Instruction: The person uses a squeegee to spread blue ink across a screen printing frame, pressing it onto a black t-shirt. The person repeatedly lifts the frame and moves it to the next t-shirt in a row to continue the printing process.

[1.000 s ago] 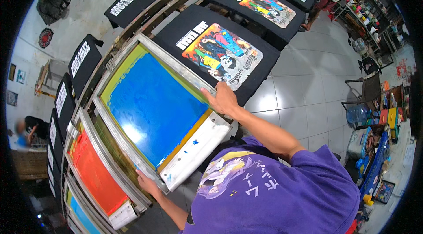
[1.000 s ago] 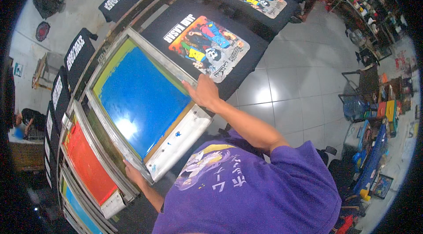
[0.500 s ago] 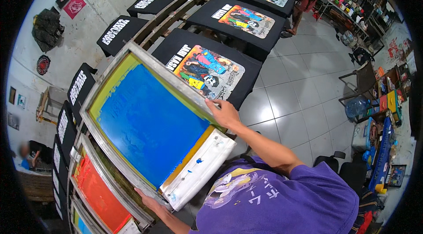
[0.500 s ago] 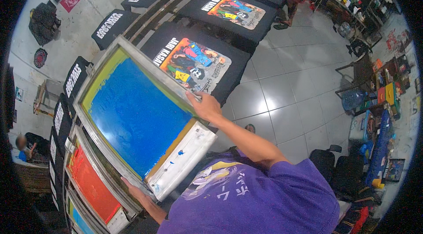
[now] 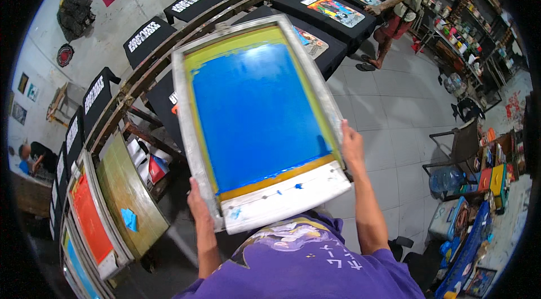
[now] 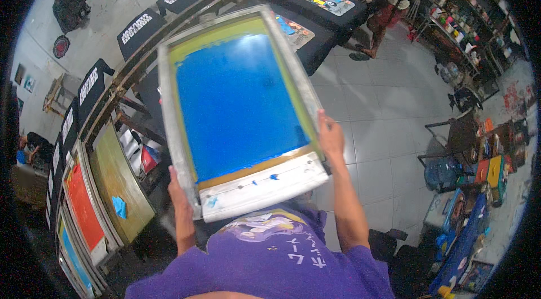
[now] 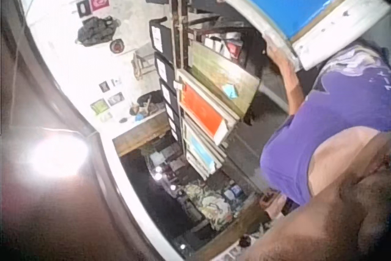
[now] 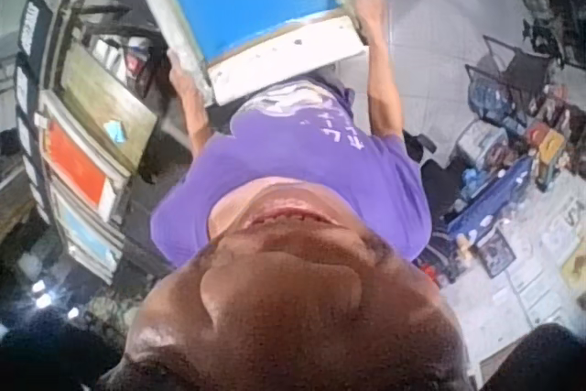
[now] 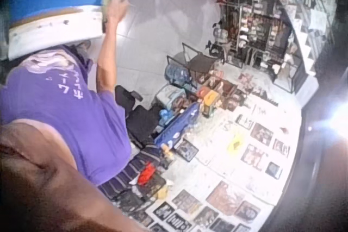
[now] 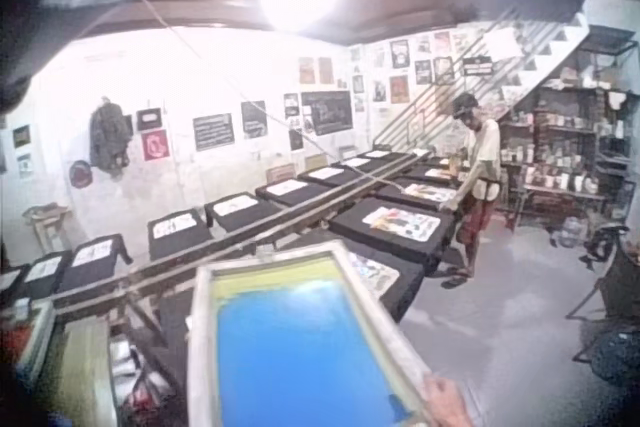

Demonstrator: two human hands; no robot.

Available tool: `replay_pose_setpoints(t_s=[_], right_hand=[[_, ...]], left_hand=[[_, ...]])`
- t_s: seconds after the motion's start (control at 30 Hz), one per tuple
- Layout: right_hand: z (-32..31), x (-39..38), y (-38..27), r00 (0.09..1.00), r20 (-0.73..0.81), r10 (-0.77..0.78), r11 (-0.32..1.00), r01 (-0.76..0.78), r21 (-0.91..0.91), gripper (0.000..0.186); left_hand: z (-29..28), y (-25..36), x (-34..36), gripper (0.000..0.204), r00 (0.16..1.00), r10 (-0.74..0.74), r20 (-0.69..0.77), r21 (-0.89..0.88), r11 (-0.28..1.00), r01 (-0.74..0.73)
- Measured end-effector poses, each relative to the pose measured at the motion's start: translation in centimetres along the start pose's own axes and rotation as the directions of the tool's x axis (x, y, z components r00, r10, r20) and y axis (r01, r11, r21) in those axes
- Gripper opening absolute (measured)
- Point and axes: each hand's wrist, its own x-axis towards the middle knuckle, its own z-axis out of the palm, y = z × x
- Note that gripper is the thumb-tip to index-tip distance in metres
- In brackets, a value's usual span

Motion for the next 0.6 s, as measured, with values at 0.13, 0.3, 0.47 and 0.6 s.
replay_pose_setpoints(t_s=[0.13,0.3,0.47,0.6], right_hand=[[-7.7,4.5,3.4,0.994,-0.107,-0.037,0.999,0.034,-0.032,0.077],[-12.0,11.0,2.6,0.994,-0.076,-0.078,0.997,0.079,0.008,0.073],[-12.5,20.3,1.4,0.994,-0.011,-0.106,0.994,0.106,0.012,0.071],[-11.0,28.7,-0.8,0.986,0.023,-0.167,0.985,0.167,-0.040,0.071]], left_hand=[[9.6,-3.2,-2.6,0.060,0.997,0.070,0.017,-0.002,0.998,-0.070],[16.6,-3.7,-3.7,0.060,0.998,0.008,0.055,-0.011,1.000,-0.007],[22.9,-4.0,-2.8,0.057,0.998,0.027,-0.054,-0.006,1.000,-0.027],[28.2,-5.1,0.5,0.053,0.991,0.016,-0.130,-0.072,0.997,-0.026]])
